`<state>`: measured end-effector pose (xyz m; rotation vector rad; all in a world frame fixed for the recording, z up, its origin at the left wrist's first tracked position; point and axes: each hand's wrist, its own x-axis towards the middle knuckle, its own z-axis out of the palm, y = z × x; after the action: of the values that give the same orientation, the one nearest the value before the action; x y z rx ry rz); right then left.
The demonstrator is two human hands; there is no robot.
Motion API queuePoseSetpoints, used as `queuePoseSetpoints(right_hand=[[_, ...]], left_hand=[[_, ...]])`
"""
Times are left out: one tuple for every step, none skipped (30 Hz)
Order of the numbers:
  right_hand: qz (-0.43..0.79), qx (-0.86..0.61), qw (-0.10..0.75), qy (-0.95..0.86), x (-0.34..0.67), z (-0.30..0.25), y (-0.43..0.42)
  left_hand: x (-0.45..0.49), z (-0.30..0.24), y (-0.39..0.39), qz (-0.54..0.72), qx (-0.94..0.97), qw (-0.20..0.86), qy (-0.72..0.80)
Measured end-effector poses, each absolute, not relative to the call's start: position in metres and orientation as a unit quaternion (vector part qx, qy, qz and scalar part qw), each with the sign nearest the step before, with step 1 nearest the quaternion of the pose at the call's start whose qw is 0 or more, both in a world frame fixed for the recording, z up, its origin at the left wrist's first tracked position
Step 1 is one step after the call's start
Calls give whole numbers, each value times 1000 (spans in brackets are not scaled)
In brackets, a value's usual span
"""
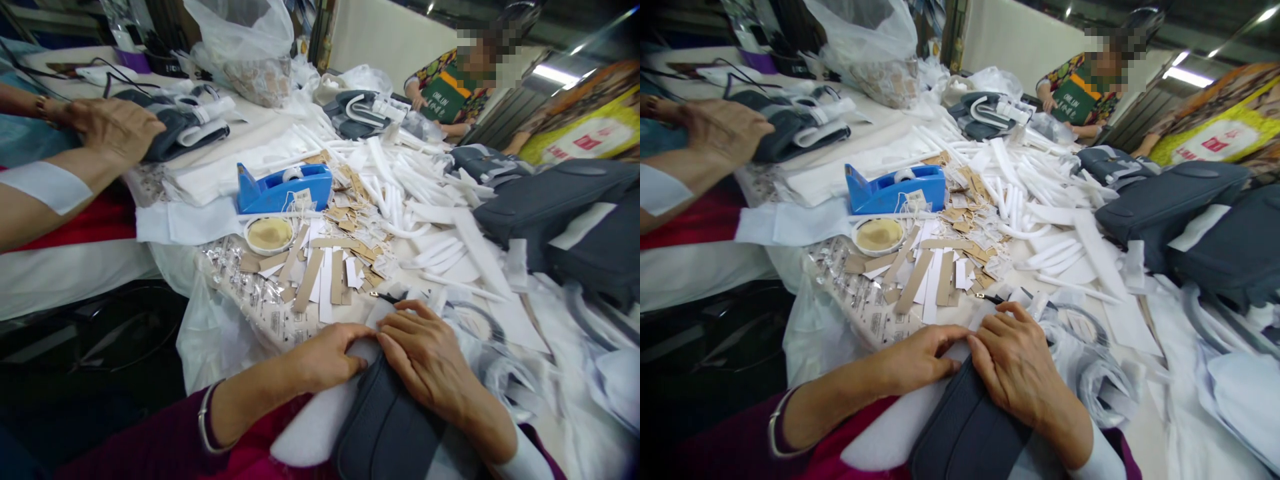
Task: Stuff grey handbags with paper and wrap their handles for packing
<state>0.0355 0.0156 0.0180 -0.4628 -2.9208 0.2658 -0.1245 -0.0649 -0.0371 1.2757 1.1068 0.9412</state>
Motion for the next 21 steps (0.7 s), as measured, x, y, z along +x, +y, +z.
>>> queuePoseSetpoints(right_hand=[[86,-157,82,-980,35,17,16],[83,-159,79,-981,35,16,16],[83,-161,76,-980,35,15,17],[83,-163,74,-980,35,15,17],[85,-164,70,-980,36,14,18],[88,-165,65,-980,36,14,18],[91,-165,61,-980,36,13,19],[95,-165,59,-980,36,13,19],[98,-166,59,-980,36,13,19],[100,-167,62,-979,36,13,19],[102,-167,66,-978,36,13,19],[103,-167,71,-978,36,13,19],[105,-166,76,-978,36,13,19],[108,-165,81,-977,35,13,20],[112,-163,84,-977,35,13,20],[118,-161,87,-976,35,13,21],[125,-160,90,-975,35,14,21],[134,-157,93,-974,35,14,22],[144,-152,96,-973,35,15,22],[156,-145,99,-972,35,16,22],[169,-139,105,-970,35,18,22]], left_hand=[[-129,-35,-69,398,563,550,472],[-135,-32,-75,392,588,526,474],[-142,-29,-82,382,614,499,478],[-149,-26,-91,371,640,469,483],[-156,-24,-100,358,667,439,484],[-163,-23,-110,345,694,412,479],[-169,-24,-119,329,721,393,467],[-173,-25,-127,317,744,382,448],[-176,-28,-133,311,761,378,426],[-177,-31,-137,311,770,384,405],[-177,-35,-140,318,769,396,387],[-176,-39,-141,335,761,410,376],[-173,-42,-140,359,746,421,369],[-169,-45,-139,386,729,430,366],[-165,-48,-137,410,712,438,365],[-161,-49,-136,434,695,442,365],[-157,-51,-134,458,677,444,367],[-152,-52,-133,478,657,449,372],[-147,-52,-132,491,637,453,385],[-143,-51,-131,499,615,459,403],[-139,-50,-130,501,594,464,425]])
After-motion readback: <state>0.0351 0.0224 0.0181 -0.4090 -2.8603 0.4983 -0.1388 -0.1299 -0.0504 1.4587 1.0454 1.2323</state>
